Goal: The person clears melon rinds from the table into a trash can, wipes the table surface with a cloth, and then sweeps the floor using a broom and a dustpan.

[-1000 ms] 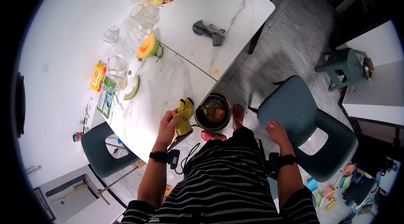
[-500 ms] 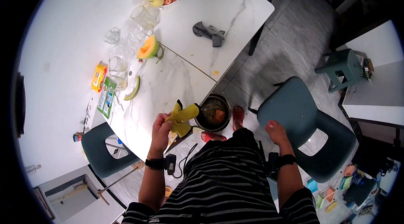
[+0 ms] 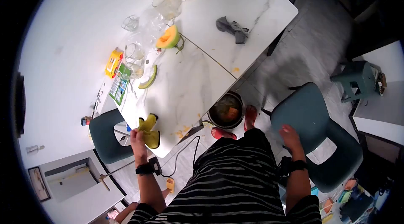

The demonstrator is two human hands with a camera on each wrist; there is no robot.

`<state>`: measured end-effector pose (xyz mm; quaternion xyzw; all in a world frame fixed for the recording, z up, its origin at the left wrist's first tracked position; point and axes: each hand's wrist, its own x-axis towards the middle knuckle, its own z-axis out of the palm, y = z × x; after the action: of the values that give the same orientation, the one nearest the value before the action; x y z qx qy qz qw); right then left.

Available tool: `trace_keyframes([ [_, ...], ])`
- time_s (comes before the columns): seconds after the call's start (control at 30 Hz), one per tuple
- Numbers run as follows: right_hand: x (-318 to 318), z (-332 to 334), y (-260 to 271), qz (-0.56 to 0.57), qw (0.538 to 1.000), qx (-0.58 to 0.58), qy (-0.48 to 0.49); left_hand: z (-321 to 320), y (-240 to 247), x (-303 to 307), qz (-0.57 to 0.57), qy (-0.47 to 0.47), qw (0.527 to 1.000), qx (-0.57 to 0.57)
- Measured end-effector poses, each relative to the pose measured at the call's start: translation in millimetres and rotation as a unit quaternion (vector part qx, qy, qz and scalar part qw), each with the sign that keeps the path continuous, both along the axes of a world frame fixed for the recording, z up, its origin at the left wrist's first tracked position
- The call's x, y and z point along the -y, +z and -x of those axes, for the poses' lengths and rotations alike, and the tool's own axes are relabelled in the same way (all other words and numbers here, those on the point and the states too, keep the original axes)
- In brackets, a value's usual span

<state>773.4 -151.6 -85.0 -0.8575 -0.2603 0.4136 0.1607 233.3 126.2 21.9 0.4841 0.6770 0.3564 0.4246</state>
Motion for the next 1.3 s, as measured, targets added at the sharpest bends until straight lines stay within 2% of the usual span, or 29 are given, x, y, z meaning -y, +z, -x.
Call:
trace_keyframes([
  [0.03, -1.3, -0.3, -0.4, 0.005, 1.000, 0.003, 0.001, 7.0, -14.5, 6.6, 0.034, 0.031, 0.997, -0.060],
  [0.1, -3.4, -2.1, -4.3, 0.009, 1.000, -0.003, -0.003, 27.3, -56.3, 23.9, 0.086, -0.018, 0.977, -0.194],
  [0.13, -4.5, -3.3, -5.3, 0.012, 1.000, -0.004, -0.006, 36.0, -82.9, 35.8, 0.064, -0.052, 0.981, -0.177],
  [0.17, -7.1, -3.4, -1.5, 0.013, 1.000, -0.006, -0.008, 18.6, -80.8, 42.5, 0.043, -0.086, 0.983, -0.159],
  [0.2, -9.4, -3.6, 2.7, 0.016, 1.000, -0.008, -0.009, 0.0, -78.2, 53.6, 0.033, -0.071, 0.992, -0.102],
  [0.33, -17.0, -3.3, 7.8, 0.016, 1.000, 0.005, 0.005, -37.6, -88.2, 59.2, 0.071, -0.076, 0.994, -0.038],
  [0.43, -18.8, -2.1, 2.8, 0.007, 0.999, 0.023, 0.027, -83.8, -74.6, 53.7, 0.049, -0.104, 0.993, -0.011],
  [0.53, -15.3, -4.7, -12.2, -0.018, 0.997, 0.049, 0.054, -115.4, -73.5, 47.7, 0.052, -0.166, 0.982, 0.071],
  [0.63, -19.5, -3.4, -1.5, -0.023, 0.999, 0.013, 0.021, -144.6, -66.7, 46.4, 0.067, -0.187, 0.974, 0.107],
  [0.67, -16.2, -5.1, -3.9, -0.028, 0.999, 0.012, 0.019, -151.8, -68.4, 46.6, 0.056, -0.188, 0.977, 0.083],
  [0.93, 0.2, -6.1, -5.3, -0.013, 1.000, 0.005, -0.002, -178.7, -59.5, 27.7, 0.177, -0.220, 0.916, 0.284],
  [1.03, 4.1, -5.4, -5.3, -0.009, 1.000, 0.009, -0.018, -186.1, -32.5, 25.6, 0.227, -0.174, 0.901, 0.325],
  [1.17, 5.1, -6.1, -0.8, -0.009, 1.000, 0.001, -0.030, -184.5, 9.9, 23.7, 0.193, -0.155, 0.914, 0.323],
  [1.2, 5.1, -6.1, -0.5, -0.008, 1.000, 0.003, -0.029, -182.1, 18.1, 21.8, 0.137, -0.181, 0.926, 0.300],
  [1.3, 3.7, -6.0, -0.6, -0.008, 1.000, 0.005, -0.026, -167.5, 39.2, 18.1, 0.103, -0.140, 0.933, 0.316],
])
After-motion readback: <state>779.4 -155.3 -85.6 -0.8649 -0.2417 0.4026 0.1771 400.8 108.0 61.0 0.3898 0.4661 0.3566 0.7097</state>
